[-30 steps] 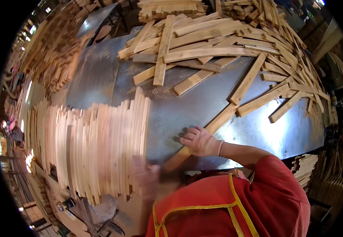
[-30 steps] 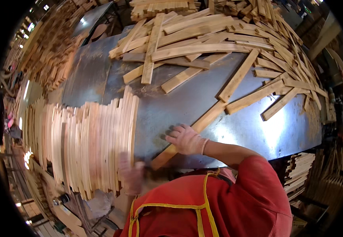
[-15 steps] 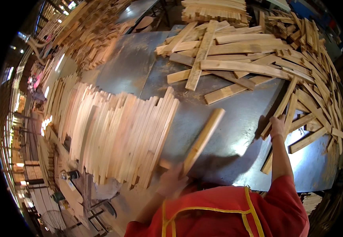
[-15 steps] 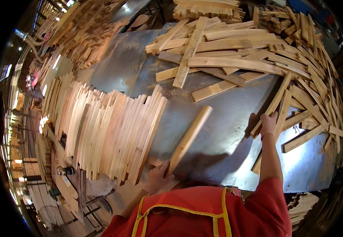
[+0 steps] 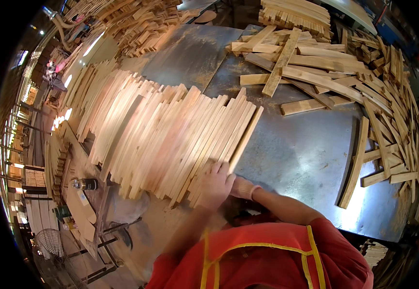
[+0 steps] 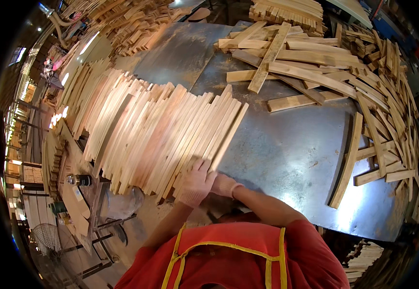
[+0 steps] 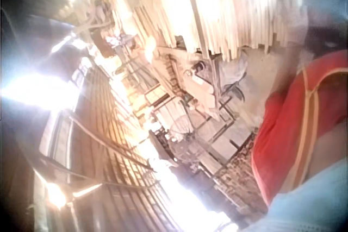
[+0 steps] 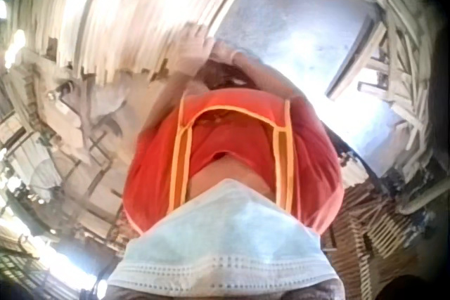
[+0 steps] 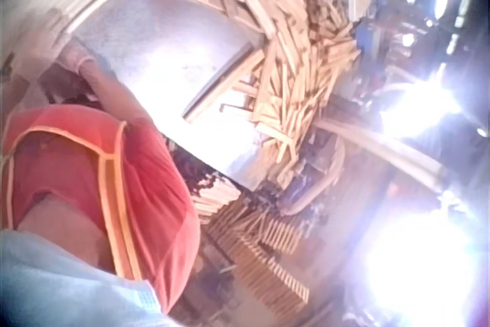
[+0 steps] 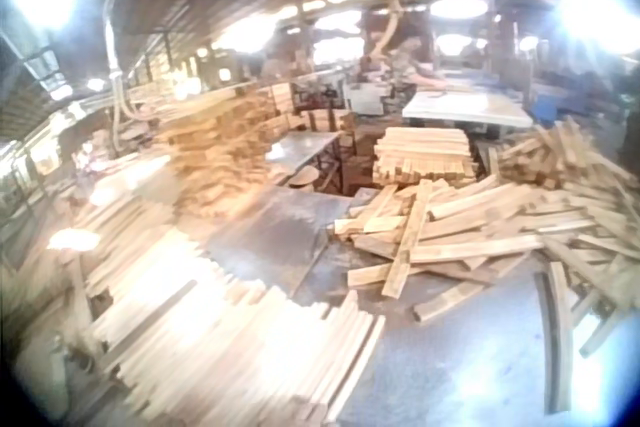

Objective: The person picks up thin wooden planks from a disorganized pile on a metal table and stacks them neatly into a vertical arrangement. The person handles the planks one by one, aligning them carefully to form a growing stack.

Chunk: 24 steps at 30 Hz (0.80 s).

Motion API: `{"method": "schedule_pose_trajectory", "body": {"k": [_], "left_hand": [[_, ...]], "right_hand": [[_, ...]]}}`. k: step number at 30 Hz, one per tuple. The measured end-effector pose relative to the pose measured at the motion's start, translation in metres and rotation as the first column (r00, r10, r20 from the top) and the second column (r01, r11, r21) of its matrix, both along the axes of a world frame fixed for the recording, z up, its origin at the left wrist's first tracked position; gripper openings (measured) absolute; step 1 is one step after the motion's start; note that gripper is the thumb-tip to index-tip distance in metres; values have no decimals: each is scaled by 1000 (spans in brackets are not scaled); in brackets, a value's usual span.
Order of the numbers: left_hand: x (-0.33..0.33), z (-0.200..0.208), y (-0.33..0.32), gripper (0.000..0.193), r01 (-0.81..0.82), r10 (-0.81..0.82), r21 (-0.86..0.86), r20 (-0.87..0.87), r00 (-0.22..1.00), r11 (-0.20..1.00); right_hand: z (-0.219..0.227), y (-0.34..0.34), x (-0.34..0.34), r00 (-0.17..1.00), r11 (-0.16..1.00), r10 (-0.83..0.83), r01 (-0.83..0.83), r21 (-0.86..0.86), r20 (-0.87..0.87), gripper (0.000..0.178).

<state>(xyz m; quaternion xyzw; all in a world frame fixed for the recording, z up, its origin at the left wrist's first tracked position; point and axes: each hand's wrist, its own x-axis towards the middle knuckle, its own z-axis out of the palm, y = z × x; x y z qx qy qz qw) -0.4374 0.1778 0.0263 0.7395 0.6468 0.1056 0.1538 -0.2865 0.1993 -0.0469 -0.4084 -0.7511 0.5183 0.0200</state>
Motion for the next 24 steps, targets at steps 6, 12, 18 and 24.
{"method": "schedule_pose_trajectory", "body": {"k": [6,12,18,24], "left_hand": [[10,-24,52,73,83,-56,121,-209,976,989],[13,-26,52,81,85,-56,88,-293,954,992],[14,-34,57,76,162,-80,191,-376,923,968],[13,-37,57,77,129,-61,189,-329,942,973]], "right_hand": [[20,41,63,978,934,-210,204,-292,10,58],[-20,90,304,506,497,-856,862,97,-109,56],[7,41,517,-183,-19,-979,534,845,93,62],[8,20,472,129,143,-990,843,519,63,81]]}}
